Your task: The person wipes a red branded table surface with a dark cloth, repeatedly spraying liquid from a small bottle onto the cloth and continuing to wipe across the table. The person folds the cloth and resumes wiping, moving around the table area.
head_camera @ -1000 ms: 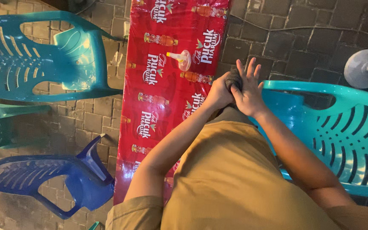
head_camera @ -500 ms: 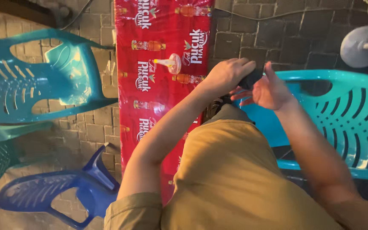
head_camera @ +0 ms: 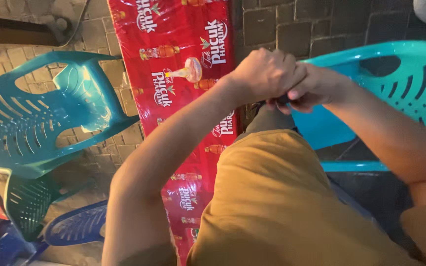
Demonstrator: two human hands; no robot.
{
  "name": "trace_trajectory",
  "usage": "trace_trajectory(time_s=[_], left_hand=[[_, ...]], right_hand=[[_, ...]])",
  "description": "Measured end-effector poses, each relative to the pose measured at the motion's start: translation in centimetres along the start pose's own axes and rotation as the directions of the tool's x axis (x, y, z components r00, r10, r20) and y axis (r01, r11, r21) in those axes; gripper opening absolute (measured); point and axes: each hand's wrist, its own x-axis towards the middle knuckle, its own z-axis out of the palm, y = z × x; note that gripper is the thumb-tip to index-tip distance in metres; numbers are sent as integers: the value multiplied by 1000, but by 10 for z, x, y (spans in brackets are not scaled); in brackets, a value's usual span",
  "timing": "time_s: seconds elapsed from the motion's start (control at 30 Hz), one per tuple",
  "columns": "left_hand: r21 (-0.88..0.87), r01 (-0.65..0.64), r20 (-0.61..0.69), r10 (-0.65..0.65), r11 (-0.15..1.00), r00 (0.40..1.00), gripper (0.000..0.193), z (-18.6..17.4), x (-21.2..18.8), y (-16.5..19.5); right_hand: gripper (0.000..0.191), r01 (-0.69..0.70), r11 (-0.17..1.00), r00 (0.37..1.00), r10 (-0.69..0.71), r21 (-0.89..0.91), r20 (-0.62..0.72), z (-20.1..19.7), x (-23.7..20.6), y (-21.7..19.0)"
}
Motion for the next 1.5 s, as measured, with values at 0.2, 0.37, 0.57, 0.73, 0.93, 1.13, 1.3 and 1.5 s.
trace_trajectory(time_s=[0.2, 0.37, 0.57, 0.73, 0.93, 1.13, 1.3, 1.5], left_hand=[[149, 32, 16, -34, 988, 999, 25, 3, 16, -6], [141, 149, 166, -171, 979, 971, 27, 23, 39, -1], [223, 295, 260, -349, 929, 900, 16, 53, 68, -4], [209, 402, 313, -450, 892, 836, 10, 73, 80, -10], [212, 510, 443, -547, 834, 710, 21, 104, 77, -20], [94, 674, 455, -634, 733, 626, 13, 123, 74, -30], [44, 752, 492, -670, 658, 556, 11, 131, 73, -36], [-1, 777, 495, -675, 630, 548, 12, 143, 69, -40]], right_hand=[[29, -370, 912, 879, 280, -178, -386, 16, 3, -30], [39, -520, 753, 808, 281, -404, -518, 19, 2, -59], [30, -598, 495, 757, 93, -630, -646, 5, -5, -74], [38, -430, 232, 830, -279, -873, -483, -35, -5, -55], [23, -412, -177, 848, -433, -894, -306, -78, 6, -11], [18, -371, -153, 731, -656, -916, -186, -93, 16, 7], [23, -379, -67, 606, -771, -923, -193, -96, 15, 7], [21, -400, -90, 585, -791, -912, -179, -100, 14, 17]])
